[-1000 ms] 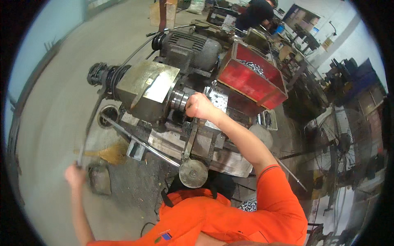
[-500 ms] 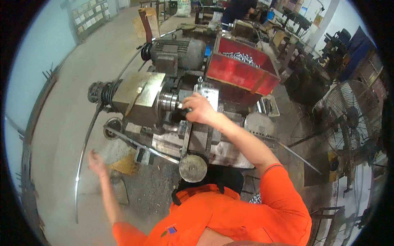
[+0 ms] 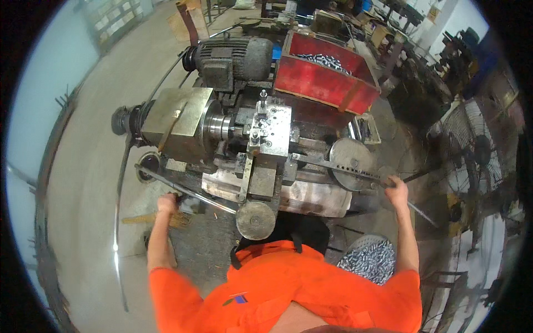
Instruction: The person operates a metal cutting machine, repeatedly inserting metal rods into the machine and pulling a lever to cut them. The cut pieces fall into a red bin. The person continues this process throughout the video.
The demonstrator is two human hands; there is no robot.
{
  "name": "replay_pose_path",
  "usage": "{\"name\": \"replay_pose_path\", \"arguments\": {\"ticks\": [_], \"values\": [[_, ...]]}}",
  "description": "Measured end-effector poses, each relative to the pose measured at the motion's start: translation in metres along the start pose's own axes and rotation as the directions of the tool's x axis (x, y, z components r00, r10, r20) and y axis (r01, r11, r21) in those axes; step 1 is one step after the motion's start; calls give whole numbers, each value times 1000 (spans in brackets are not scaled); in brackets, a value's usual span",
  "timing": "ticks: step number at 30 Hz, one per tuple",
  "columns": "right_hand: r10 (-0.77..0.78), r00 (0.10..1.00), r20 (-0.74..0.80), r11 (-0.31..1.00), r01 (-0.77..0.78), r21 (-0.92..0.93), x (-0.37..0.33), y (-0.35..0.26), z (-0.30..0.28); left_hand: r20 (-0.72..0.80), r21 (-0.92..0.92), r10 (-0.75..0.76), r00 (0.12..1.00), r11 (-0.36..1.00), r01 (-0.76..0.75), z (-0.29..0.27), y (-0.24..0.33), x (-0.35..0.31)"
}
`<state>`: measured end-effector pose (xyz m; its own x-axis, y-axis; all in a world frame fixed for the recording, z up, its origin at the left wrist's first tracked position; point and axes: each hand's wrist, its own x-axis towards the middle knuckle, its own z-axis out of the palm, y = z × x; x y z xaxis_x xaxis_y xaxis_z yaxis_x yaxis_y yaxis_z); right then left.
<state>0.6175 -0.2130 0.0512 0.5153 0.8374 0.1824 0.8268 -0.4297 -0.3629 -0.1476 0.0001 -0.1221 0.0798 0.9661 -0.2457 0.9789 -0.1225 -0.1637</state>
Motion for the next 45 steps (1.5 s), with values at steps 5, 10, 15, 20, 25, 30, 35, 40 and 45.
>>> {"name": "replay_pose_path", "arguments": {"ticks": [5, 10, 15, 20, 25, 30, 35, 40, 45], "values": [[122, 991, 48, 832, -76, -549, -37, 194, 12, -121, -572, -264, 957, 806, 150, -17, -31, -11], [297, 955, 15, 787, -236, -570, -36, 180, 14, -78, -997, -453, 888, 22, -77, -60, -12, -25], [316, 948, 41, 837, -258, -483, -119, 121, 9, 177, -944, -493, 852, -329, 6, -123, 42, -29], [336, 860, 383, 901, -412, 136, -234, 59, 30, 54, -886, -666, 744, -375, -272, -108, 72, 11], [442, 786, 432, 610, -616, 498, -258, -49, 39, 68, -901, -676, 734, -358, -246, -98, 66, 19], [391, 823, 412, 537, -567, 624, -266, -46, 62, 11, -888, -743, 670, -315, -335, -88, 62, 24], [474, 726, 499, 371, -678, 634, -267, -44, 65, 35, -911, -717, 696, -309, -272, -88, 58, 28], [70, 990, 125, 946, -106, 308, -252, -9, 49, -12, -970, -670, 742, -172, -171, -69, 32, 27], [335, 942, 29, 889, -306, -340, -168, 96, 11, -55, -995, -651, 757, -30, -98, -76, 41, 23]]}}
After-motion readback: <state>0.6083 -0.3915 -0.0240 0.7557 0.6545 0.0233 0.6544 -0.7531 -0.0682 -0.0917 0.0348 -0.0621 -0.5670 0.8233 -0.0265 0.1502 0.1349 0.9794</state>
